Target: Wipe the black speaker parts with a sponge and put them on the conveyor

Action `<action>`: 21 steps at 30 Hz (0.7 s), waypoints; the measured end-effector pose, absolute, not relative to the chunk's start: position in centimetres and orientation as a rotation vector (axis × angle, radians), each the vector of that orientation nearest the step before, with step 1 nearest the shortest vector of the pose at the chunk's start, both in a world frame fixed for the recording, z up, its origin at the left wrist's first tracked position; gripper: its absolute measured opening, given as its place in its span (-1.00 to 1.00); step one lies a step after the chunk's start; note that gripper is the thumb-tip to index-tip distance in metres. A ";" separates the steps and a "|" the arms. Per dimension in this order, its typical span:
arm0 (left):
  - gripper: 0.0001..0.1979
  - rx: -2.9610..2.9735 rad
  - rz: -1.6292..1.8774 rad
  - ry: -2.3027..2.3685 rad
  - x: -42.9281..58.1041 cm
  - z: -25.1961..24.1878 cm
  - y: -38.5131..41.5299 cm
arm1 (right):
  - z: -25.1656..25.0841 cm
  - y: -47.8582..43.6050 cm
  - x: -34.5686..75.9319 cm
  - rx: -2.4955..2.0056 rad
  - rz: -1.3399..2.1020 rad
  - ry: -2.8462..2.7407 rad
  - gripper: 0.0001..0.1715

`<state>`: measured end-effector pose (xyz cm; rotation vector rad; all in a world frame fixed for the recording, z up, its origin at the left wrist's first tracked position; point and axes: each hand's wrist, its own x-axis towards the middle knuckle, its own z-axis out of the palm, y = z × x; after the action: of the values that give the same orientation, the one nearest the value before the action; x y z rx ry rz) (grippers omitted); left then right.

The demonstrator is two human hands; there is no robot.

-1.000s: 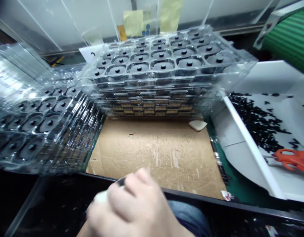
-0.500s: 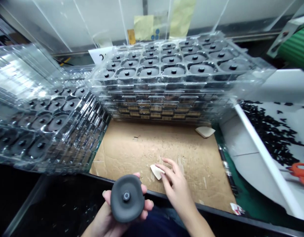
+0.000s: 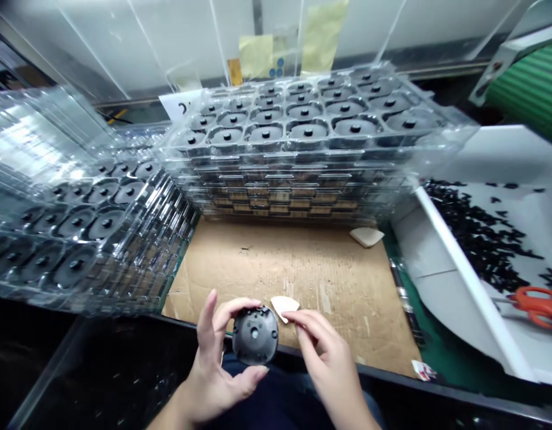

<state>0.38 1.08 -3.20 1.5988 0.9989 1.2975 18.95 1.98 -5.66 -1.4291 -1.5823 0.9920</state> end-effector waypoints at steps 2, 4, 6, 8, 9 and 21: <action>0.02 1.822 1.298 1.001 0.3 -3.2 1.3 | -5.2 1.5 19.0 -1.463 0.983 -1.509 -0.80; 0.00 1.942 1.294 1.014 0.3 -3.2 1.5 | -4.3 1.1 19.0 -1.492 0.969 -1.436 -0.78; -0.01 1.988 1.290 1.028 0.3 -3.2 1.5 | -3.2 0.8 18.9 -1.485 1.026 -1.368 -0.74; 0.00 1.946 1.286 1.024 0.3 -3.2 1.5 | -1.9 0.9 18.6 -1.465 1.163 -1.317 -0.70; 0.00 1.897 1.279 1.021 0.3 -3.1 1.4 | -1.3 1.0 18.5 -1.450 1.262 -1.320 -0.70; 0.16 1.186 0.862 0.934 -0.3 -2.2 0.3 | 2.3 3.3 18.4 -1.054 2.090 -1.215 -0.82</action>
<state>-0.33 0.31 -2.15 1.1857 0.9335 0.8624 18.41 3.28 2.26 -1.0544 -1.2151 2.0903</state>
